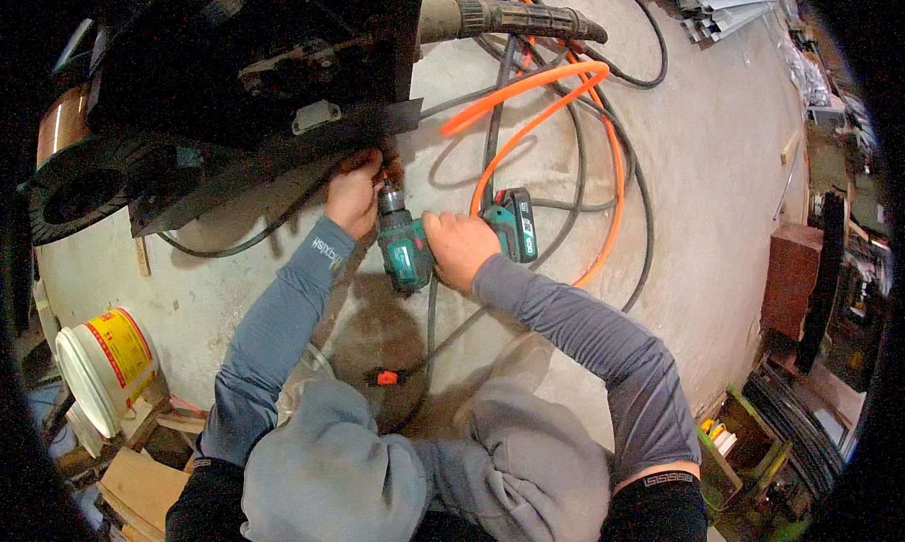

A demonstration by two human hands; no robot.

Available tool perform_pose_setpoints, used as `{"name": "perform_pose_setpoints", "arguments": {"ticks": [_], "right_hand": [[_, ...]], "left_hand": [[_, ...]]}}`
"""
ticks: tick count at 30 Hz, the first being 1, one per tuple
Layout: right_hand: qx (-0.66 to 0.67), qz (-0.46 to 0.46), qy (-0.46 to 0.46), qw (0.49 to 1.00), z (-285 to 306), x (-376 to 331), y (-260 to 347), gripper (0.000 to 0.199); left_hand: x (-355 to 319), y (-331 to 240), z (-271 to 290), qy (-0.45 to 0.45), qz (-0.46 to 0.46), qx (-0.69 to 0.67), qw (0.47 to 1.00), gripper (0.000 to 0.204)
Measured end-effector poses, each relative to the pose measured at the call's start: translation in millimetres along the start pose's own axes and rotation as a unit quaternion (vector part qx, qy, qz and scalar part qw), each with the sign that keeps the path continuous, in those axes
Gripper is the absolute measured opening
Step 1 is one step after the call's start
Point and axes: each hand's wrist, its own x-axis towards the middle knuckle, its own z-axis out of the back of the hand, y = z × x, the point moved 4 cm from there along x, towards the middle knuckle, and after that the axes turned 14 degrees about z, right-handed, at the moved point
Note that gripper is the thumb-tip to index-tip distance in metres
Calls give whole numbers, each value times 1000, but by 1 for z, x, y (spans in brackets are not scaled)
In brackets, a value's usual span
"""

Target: The person uses a cordless drill to fasten screws into a black metal machine, likely a welding unit, in a workshop. They repeatedly position screws and drive them in, then briefly handle a small black box with a QR code before continuing to secure the machine.

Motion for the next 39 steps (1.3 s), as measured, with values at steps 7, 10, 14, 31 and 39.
{"name": "perform_pose_setpoints", "arguments": {"ticks": [7,10,14,31,39], "right_hand": [[8,6,7,1000,-5,-2,-3,41],[14,8,-14,1000,-7,-1,-4,47],[14,-8,9,1000,-6,1,-4,45],[15,-31,25,999,-5,4,-6,31],[19,-36,25,999,-2,6,-5,29]], "left_hand": [[10,10,8,-6,-4,6,1000,14],[17,12,14,17,9,2,1000,15],[18,9,15,10,1,16,1000,17],[25,5,15,35,13,14,999,15],[16,13,13,48,-8,0,999,17]]}}
